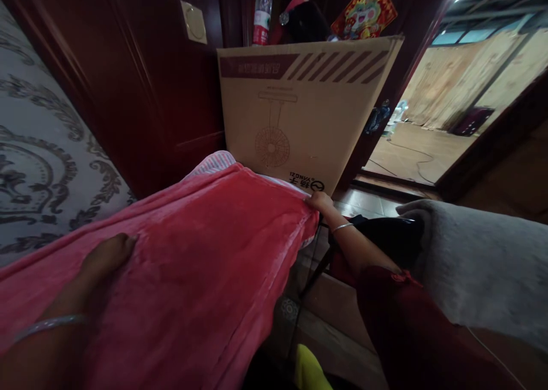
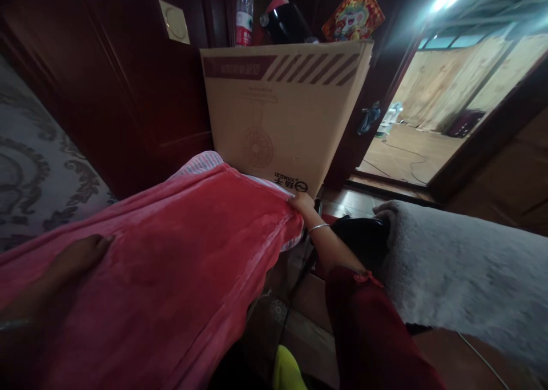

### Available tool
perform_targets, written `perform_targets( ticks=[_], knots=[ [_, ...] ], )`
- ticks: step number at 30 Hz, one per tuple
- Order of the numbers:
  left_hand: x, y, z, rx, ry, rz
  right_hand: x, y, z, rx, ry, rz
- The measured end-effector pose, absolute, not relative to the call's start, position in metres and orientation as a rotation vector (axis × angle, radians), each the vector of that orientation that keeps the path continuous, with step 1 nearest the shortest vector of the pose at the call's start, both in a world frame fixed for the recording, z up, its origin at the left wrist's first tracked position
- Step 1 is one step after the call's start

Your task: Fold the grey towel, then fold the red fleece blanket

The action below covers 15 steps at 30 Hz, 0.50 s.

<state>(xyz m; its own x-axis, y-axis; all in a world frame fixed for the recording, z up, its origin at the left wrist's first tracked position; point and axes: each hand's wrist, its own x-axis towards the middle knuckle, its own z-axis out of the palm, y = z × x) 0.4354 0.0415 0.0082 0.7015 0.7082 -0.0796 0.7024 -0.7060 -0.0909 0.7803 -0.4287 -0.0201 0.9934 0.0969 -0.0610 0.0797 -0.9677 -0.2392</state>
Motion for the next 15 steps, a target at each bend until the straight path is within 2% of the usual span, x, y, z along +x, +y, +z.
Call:
perform_targets(
  ticks=[4,8,15],
  knots=[
    [0.45,0.042,0.018,-2.942,-1.139,0.105,0.772,-0.428,-0.015,-2.874,-0.159,0.052],
    [0.482,0.027,0.026,-3.127,-1.038,-0.04,0.768,-0.426,-0.021,-2.745,-0.101,-0.14],
    [0.59,0.004,0.018,-3.307,-0.938,-0.191,0.791,-0.425,-0.077,-1.956,0.036,-0.359]
  ],
)
